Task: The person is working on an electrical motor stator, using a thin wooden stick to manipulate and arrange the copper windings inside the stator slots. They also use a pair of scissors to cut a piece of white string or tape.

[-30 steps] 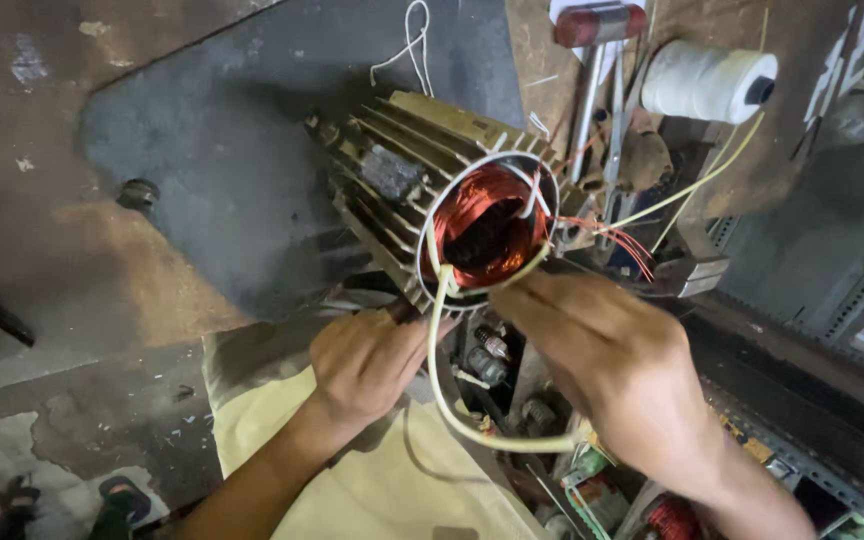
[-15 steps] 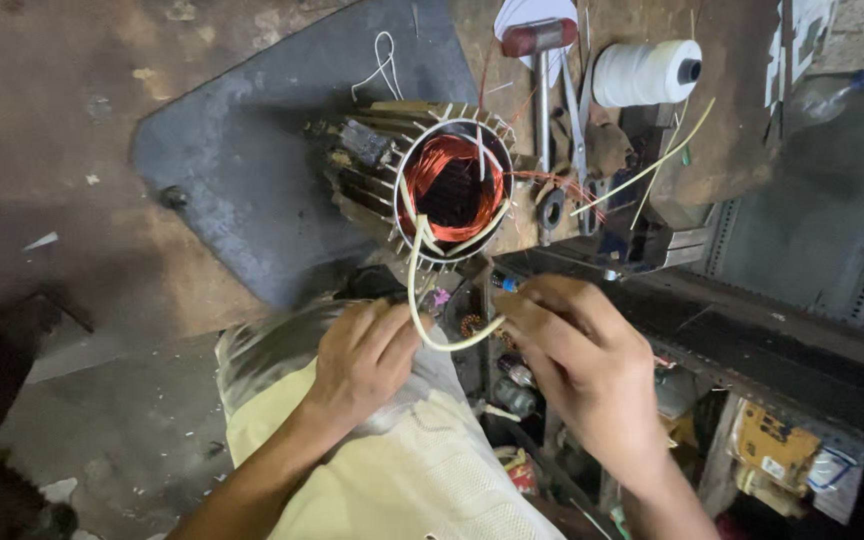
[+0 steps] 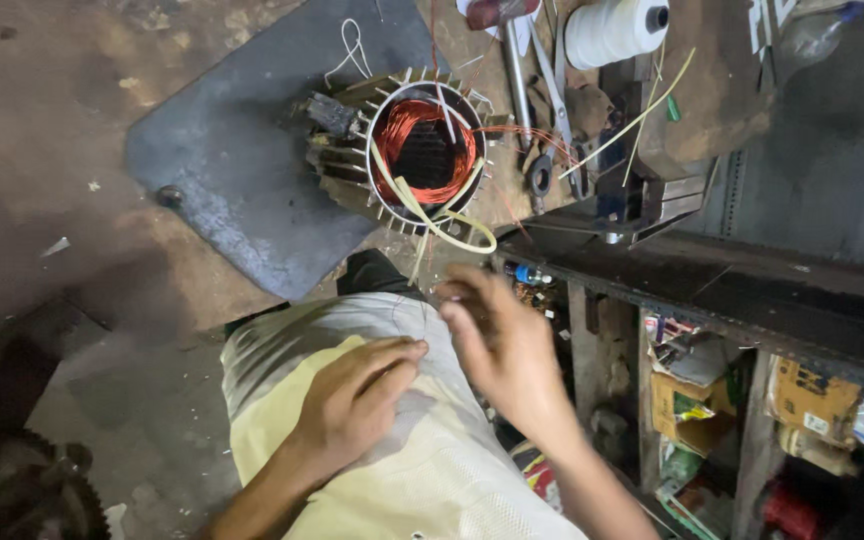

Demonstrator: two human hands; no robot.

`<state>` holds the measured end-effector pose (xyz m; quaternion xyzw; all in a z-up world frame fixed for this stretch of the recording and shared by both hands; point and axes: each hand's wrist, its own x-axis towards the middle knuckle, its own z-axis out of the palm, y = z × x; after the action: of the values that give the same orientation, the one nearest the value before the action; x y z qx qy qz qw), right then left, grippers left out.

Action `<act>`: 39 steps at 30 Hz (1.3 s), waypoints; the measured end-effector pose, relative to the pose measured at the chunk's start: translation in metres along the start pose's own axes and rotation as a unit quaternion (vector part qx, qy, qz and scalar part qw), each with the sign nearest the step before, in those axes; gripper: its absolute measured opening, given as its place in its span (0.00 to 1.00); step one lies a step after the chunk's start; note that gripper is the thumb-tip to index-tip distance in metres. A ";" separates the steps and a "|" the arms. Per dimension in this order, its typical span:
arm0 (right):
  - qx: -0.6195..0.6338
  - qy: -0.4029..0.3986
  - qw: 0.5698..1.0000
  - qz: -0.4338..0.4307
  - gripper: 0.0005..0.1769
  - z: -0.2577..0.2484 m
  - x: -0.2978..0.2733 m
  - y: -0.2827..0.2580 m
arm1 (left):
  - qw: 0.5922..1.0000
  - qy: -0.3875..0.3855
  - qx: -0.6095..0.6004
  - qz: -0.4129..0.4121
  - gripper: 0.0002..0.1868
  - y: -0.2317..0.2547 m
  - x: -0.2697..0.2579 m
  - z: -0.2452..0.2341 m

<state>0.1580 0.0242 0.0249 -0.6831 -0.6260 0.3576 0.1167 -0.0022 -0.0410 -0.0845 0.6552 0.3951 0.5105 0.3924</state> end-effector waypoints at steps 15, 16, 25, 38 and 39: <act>-0.048 0.183 0.972 -0.141 0.09 0.051 0.024 0.037 | 0.907 -0.094 0.298 0.283 0.30 -0.020 0.149 -0.053; -0.034 0.174 0.980 -0.095 0.08 0.052 0.026 0.034 | 0.911 -0.094 0.312 0.254 0.30 -0.019 0.150 -0.052; -0.081 0.117 0.990 -0.008 0.06 0.050 -0.016 0.041 | 0.897 -0.169 0.386 0.131 0.31 -0.008 0.149 -0.045; -0.037 0.046 0.997 0.042 0.05 0.061 -0.026 0.081 | 0.927 -0.156 0.287 0.183 0.17 -0.027 0.152 -0.067; -0.041 0.035 0.997 0.050 0.06 0.061 -0.026 0.082 | 0.927 -0.154 0.290 0.179 0.17 -0.027 0.151 -0.066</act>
<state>0.1832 -0.0335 -0.0595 -0.7297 -0.6009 0.3130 0.0922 -0.0443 0.1155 -0.0435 0.8709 0.3369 0.3278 0.1434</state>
